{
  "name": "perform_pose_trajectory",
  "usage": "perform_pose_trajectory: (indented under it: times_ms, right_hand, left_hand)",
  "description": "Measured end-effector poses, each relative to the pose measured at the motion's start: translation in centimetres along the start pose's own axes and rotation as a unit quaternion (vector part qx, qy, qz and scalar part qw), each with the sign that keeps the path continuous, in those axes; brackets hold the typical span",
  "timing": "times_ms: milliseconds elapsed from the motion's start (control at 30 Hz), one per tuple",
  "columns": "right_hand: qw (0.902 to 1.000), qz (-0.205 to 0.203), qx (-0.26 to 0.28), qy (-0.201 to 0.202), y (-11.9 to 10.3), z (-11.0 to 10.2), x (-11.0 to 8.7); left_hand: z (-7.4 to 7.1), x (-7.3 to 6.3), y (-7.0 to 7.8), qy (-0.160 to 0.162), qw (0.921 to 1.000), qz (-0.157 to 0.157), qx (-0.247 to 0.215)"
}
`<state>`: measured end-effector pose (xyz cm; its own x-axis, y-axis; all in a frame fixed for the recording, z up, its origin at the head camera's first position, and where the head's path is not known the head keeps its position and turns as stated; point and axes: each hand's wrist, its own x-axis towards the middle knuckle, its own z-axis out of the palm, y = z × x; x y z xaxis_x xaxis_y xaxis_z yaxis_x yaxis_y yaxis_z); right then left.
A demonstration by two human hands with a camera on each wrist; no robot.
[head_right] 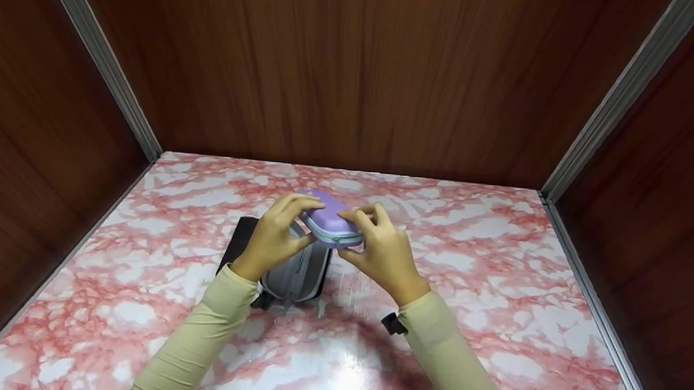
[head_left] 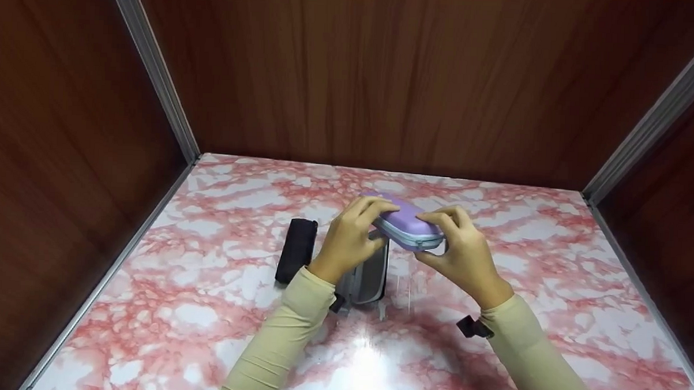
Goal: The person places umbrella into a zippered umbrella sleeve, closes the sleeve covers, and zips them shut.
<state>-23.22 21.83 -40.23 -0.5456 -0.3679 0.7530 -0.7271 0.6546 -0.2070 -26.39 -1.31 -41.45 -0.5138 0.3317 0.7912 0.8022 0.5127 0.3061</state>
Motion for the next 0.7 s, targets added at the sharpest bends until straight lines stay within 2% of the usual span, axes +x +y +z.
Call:
perform_pose_trajectory:
  times_ms: [133, 300, 467, 567, 700]
  right_hand:
    - [0.9994, -0.011, -0.030, -0.009, -0.6, 0.0, 0.2]
    - [0.9971, -0.023, -0.072, -0.010, -1.2, 0.2, 0.5]
    - [0.9940, -0.030, -0.104, -0.010, -1.8, 0.3, 0.7]
    - [0.9929, -0.034, -0.114, -0.011, -2.0, 0.3, 0.7]
    - [0.9917, -0.032, -0.124, -0.012, -2.2, 0.2, 0.7]
  left_hand:
    - [0.4, -0.2, 0.1, -0.005, 0.9994, 0.009, 0.034]
    - [0.7, -0.3, 0.3, 0.004, 0.9991, 0.000, 0.042]
    - [1.0, -0.3, 0.4, 0.008, 0.9978, 0.008, 0.065]
    - [1.1, -0.4, 0.4, 0.008, 0.9986, 0.004, 0.053]
    - [1.2, -0.5, 0.2, 0.001, 0.9999, -0.011, 0.009]
